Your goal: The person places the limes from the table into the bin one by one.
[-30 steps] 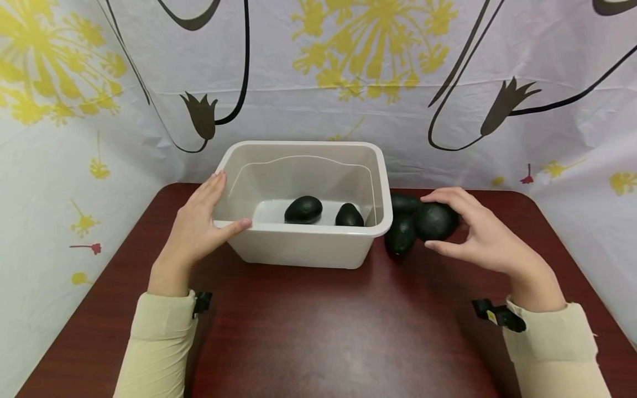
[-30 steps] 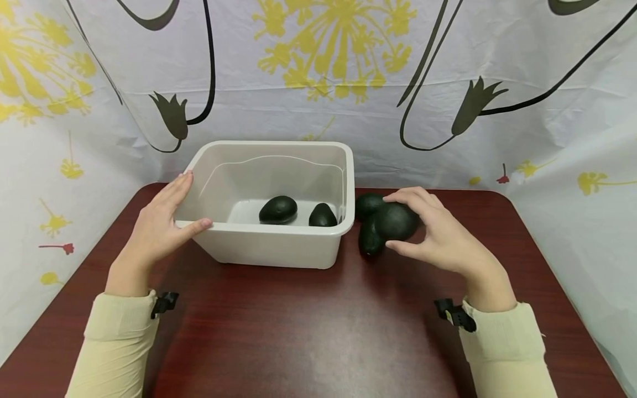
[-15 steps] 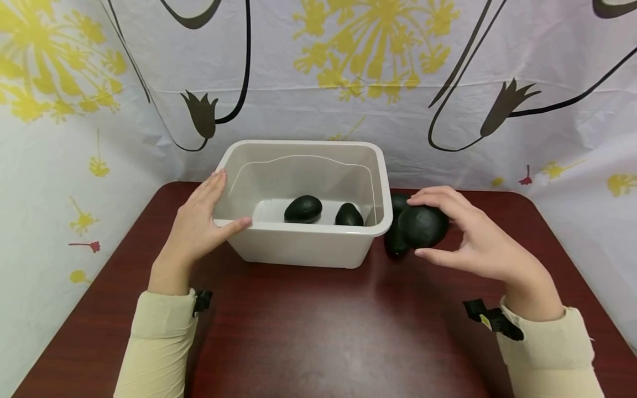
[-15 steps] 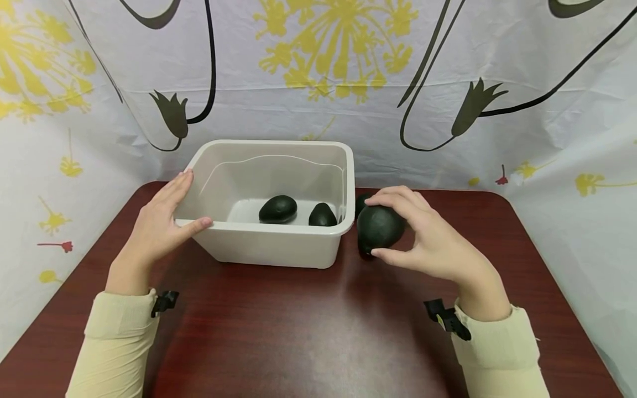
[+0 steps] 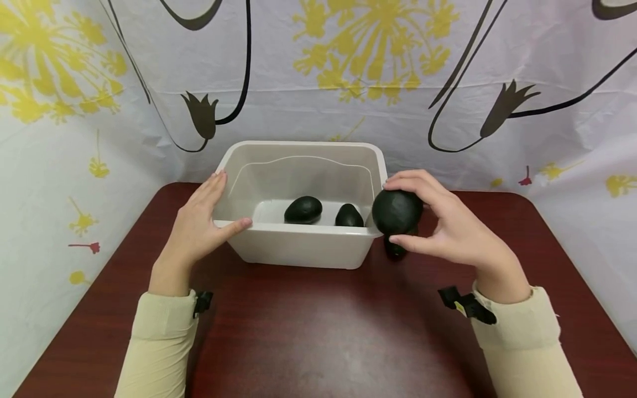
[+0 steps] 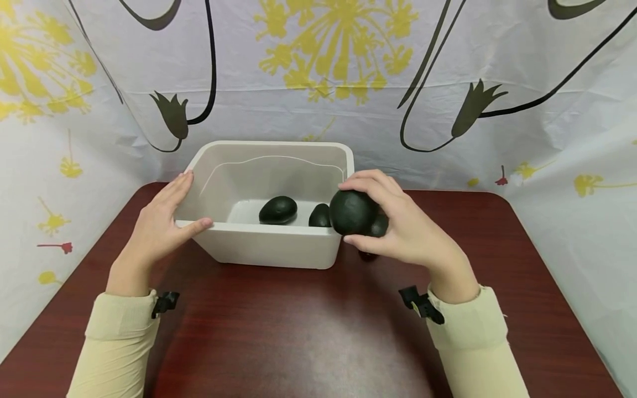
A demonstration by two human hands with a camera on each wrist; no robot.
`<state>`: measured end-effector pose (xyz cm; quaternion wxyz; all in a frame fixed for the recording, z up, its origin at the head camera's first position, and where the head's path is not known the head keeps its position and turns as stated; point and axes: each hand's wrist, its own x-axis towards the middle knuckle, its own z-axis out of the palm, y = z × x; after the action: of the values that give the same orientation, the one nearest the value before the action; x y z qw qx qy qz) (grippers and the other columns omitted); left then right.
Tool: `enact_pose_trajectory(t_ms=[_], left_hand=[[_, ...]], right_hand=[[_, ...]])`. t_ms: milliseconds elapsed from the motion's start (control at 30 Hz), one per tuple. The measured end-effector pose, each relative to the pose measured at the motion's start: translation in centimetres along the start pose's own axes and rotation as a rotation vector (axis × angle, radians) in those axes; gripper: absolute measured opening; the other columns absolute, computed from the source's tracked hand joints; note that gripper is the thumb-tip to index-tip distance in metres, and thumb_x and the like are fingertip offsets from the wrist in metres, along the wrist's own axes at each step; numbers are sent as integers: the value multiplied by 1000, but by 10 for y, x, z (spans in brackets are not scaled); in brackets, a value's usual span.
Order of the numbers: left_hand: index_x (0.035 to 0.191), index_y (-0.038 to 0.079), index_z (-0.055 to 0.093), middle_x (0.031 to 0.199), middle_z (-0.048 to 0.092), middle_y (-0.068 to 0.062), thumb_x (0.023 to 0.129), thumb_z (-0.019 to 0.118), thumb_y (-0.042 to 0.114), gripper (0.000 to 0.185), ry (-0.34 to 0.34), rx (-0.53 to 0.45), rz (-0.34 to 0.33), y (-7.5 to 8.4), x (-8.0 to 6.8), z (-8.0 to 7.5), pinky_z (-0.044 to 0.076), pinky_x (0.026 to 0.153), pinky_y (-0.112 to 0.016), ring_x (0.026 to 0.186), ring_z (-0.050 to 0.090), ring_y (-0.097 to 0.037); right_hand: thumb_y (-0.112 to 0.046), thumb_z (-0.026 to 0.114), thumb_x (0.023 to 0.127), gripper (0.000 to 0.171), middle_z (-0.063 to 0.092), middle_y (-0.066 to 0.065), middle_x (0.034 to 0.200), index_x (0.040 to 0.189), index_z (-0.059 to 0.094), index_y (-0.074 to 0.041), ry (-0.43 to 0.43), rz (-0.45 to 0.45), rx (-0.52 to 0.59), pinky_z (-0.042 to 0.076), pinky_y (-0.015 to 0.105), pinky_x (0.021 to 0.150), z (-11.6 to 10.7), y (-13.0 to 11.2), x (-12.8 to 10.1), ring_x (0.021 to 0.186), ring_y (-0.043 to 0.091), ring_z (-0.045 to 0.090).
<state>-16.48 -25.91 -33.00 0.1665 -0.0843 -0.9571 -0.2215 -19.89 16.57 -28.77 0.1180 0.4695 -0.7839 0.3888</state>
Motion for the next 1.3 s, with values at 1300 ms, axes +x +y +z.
enact_pose_trajectory(t_ms=[1300], left_hand=[[156, 10, 33, 162, 33, -6, 82, 68, 60, 96, 8, -20, -10, -1, 0, 1, 28, 118, -57, 152, 28, -25]], right_hand=[[-1, 75, 84, 55, 54, 10, 138, 136, 58, -10, 78, 160, -140, 34, 31, 105, 3, 50, 3, 130, 25, 44]])
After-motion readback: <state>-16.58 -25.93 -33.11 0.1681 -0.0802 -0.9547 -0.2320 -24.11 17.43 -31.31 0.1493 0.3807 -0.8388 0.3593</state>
